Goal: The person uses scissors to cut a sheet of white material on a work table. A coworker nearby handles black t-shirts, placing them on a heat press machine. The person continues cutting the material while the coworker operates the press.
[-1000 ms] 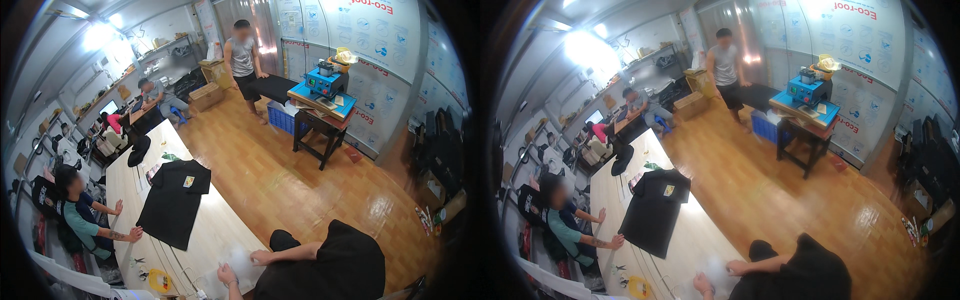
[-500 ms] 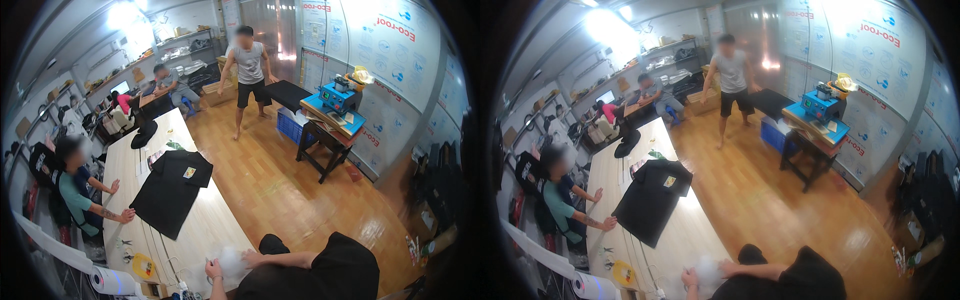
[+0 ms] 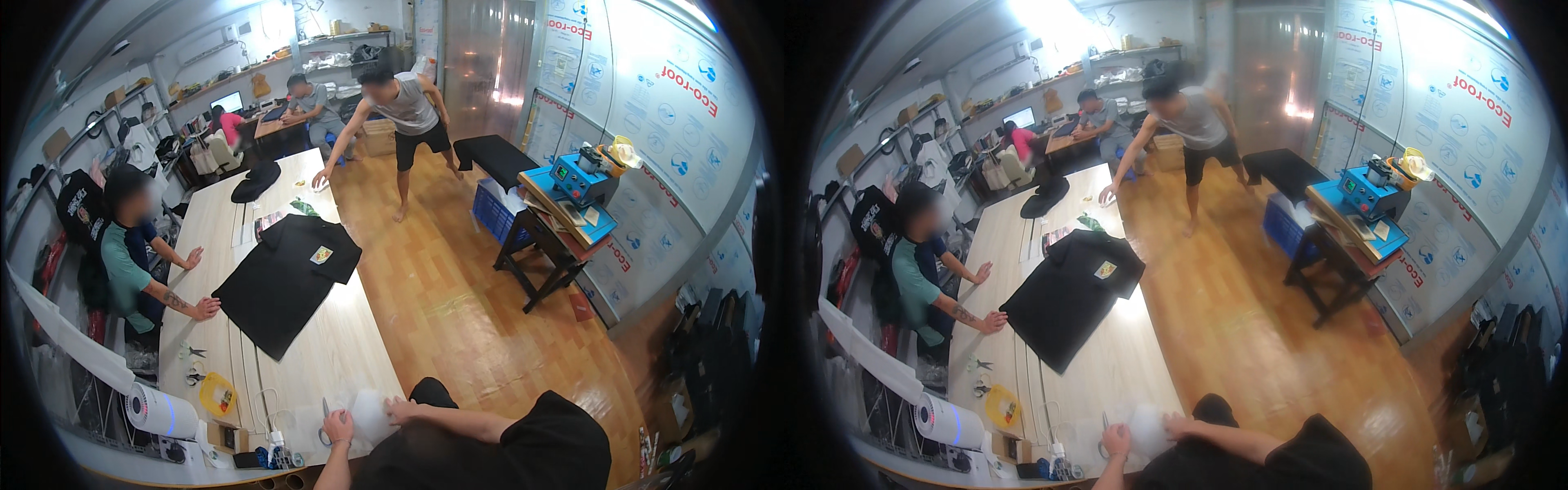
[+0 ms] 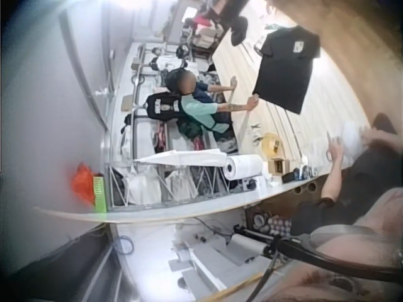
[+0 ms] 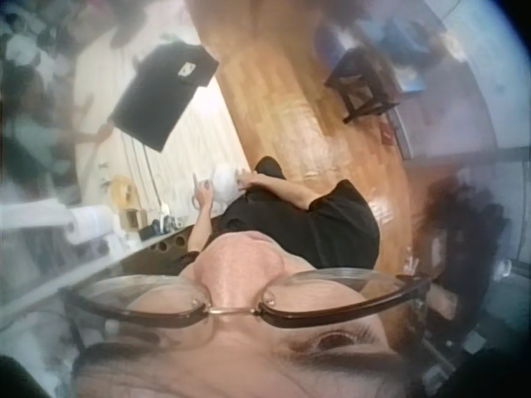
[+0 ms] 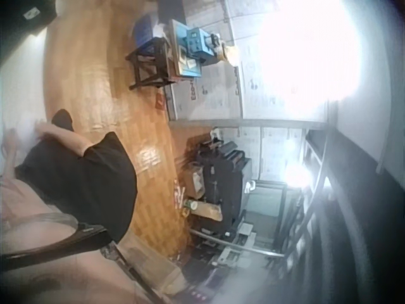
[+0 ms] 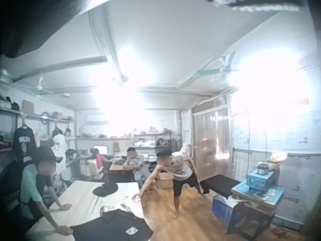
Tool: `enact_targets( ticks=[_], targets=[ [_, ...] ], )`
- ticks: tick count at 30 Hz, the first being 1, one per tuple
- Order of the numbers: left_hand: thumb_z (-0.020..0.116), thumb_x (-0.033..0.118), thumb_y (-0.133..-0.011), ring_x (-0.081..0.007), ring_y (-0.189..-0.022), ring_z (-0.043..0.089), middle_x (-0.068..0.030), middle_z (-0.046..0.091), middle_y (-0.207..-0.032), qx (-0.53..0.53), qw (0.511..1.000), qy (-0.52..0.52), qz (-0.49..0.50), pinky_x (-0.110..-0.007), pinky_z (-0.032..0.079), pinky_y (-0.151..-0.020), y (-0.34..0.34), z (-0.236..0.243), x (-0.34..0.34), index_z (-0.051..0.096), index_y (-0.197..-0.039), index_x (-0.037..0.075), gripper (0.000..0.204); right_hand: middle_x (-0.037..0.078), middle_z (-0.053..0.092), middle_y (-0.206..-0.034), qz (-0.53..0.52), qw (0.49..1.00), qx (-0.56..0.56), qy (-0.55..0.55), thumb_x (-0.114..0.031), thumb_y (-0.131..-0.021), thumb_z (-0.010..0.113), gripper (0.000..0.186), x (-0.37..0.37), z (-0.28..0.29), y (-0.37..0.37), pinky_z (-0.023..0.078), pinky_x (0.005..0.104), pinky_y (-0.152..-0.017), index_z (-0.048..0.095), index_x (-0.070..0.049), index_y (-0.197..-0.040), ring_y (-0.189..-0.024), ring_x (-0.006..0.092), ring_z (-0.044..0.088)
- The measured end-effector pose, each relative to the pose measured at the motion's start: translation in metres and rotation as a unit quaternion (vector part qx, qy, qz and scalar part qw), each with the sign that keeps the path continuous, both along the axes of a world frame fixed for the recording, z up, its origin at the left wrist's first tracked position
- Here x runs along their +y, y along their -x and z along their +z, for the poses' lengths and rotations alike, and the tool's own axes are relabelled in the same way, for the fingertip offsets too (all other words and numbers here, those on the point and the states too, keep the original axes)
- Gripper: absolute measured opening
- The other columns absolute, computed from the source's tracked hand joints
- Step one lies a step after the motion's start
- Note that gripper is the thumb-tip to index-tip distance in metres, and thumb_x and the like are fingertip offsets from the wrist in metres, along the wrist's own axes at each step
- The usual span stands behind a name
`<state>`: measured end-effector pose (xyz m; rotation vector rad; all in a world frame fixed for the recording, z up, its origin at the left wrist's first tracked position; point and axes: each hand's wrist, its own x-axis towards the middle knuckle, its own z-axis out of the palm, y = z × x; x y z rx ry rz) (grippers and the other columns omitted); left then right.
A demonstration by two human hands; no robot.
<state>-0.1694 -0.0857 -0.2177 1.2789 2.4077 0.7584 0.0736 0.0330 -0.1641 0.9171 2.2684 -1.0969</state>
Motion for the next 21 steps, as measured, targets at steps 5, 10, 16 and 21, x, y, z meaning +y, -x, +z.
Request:
enact_targets(
  ticks=[5,10,16,21],
  targets=[
    [0.073,0.045,-0.096,-0.0352,-0.116,0.064,-0.008,0.075,-0.116,-0.024,0.999,-0.031,0.013,-0.053,0.045,-0.102,0.005,0.004,0.002,0.08,-0.104,0.018,0.03,0.024,0.063,-0.14,-0.112,0.992,0.045,-0.02,-0.046,-0.097,0.072,0.046,-0.004,-0.044,0.005,0.052,0.0525,-0.105,0.074,-0.01,-0.124,-0.13,0.0421,0.06],
    [0.074,0.047,-0.097,-0.0316,-0.115,0.065,-0.0067,0.077,-0.114,-0.09,0.993,-0.054,0.063,-0.05,0.044,-0.103,0.002,0.02,0.019,0.081,-0.105,0.019,0.03,0.022,0.071,-0.13,-0.117,0.983,0.141,0.03,-0.047,-0.1,0.068,0.043,0.01,-0.034,0.004,0.052,0.0468,-0.107,0.077,-0.009,-0.12,-0.135,0.0417,0.059],
    [0.075,0.045,-0.098,-0.0241,-0.101,0.074,-0.0058,0.081,-0.103,-0.17,0.977,-0.076,0.103,-0.042,0.05,-0.098,0.011,0.031,0.05,0.082,-0.104,0.015,0.031,0.016,0.072,-0.135,-0.134,0.958,0.239,-0.08,-0.052,-0.105,0.061,0.045,0.004,0.011,0.016,0.038,0.0659,-0.115,0.077,-0.013,-0.119,-0.135,0.0357,0.061],
    [0.073,0.054,-0.099,-0.0235,-0.093,0.077,-0.007,0.082,-0.097,-0.188,0.978,-0.01,0.086,-0.038,0.054,-0.092,0.008,0.053,0.069,0.083,-0.108,0.012,0.044,0.018,0.074,-0.129,-0.143,0.966,0.211,-0.041,-0.052,-0.106,0.062,0.044,0.012,0.067,0.027,0.034,0.0711,-0.117,0.077,-0.012,-0.117,-0.13,0.0348,0.066]
  ],
)
